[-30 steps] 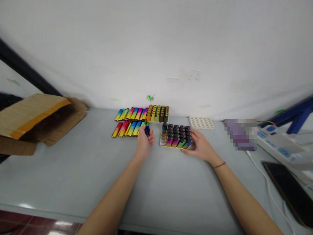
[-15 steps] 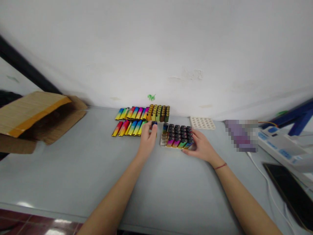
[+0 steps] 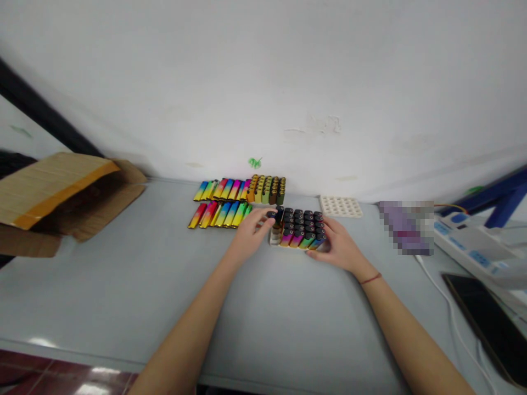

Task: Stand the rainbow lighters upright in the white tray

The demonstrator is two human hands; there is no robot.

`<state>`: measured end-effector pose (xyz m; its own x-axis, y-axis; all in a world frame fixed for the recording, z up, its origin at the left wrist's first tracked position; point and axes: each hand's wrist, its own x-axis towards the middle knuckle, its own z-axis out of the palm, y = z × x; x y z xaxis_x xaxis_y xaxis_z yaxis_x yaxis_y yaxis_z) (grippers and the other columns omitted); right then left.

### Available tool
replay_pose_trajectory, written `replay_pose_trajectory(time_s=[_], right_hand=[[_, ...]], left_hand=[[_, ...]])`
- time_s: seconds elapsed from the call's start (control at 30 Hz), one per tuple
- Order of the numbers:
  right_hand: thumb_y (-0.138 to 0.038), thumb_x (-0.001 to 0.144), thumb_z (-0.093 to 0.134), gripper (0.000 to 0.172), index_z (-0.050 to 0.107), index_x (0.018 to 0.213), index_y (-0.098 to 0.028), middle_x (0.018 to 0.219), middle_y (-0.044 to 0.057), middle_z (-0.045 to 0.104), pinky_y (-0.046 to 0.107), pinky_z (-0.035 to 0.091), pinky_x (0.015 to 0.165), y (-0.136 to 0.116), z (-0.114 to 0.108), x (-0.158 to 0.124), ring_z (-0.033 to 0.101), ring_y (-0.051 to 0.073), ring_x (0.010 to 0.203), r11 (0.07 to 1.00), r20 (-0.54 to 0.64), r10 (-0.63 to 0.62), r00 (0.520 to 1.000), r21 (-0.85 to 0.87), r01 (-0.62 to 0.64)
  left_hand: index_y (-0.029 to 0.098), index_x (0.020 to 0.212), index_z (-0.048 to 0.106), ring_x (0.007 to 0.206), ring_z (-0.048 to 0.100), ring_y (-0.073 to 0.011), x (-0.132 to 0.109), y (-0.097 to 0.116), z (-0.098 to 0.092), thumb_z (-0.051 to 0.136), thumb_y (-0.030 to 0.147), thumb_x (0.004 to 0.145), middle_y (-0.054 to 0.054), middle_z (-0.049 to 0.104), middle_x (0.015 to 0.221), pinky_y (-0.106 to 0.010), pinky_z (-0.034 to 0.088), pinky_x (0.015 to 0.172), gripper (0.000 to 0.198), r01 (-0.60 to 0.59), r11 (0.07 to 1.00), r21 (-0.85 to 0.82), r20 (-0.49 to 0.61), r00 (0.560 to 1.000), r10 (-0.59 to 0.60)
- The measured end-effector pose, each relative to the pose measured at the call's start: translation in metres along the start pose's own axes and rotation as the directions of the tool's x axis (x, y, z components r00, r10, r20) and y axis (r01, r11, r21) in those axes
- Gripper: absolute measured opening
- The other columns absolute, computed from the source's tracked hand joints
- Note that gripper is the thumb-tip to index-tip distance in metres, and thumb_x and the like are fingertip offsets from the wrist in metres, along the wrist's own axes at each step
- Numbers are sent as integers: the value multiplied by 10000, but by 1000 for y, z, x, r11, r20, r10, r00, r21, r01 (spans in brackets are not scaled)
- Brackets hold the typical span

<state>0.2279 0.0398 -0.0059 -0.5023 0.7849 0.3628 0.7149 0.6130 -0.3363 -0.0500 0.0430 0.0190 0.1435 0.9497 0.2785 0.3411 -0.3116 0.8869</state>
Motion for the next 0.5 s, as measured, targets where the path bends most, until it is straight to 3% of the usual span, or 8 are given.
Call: replay_pose_trajectory(time_s=[0.23, 0.33, 0.5], right_hand=[[-583, 766, 695, 740, 526, 1321, -124, 1341, 205, 558, 543, 434, 1075, 0, 0, 0, 525, 371, 1245, 1000, -3, -5, 1000, -6, 5], [-580, 762, 697, 742, 524, 1330, -136, 1335, 198, 565, 554, 435, 1070, 0, 0, 0, 528, 373, 1241, 1000, -6, -5, 1000, 3, 5], [-585, 760, 697, 741, 526, 1325, -135, 1341, 200, 560, 558, 434, 1069, 0, 0, 0, 526, 374, 1245, 1000, 2, 1, 1000, 3, -1]], left_hand=[[185, 1138, 653, 934, 636, -185, -2, 6, -3, 501, 304, 939, -92, 665, 1065, -336, 527, 860, 277, -163, 963, 216, 36, 987, 159], [199, 1161, 628, 922, 643, -178, -3, 5, 0, 509, 289, 940, -79, 670, 1048, -340, 527, 871, 267, -185, 951, 247, 38, 983, 181], [197, 1212, 538, 868, 662, -162, -4, -1, 6, 556, 270, 917, -64, 686, 1055, -328, 542, 835, 305, -181, 951, 251, -49, 979, 199]])
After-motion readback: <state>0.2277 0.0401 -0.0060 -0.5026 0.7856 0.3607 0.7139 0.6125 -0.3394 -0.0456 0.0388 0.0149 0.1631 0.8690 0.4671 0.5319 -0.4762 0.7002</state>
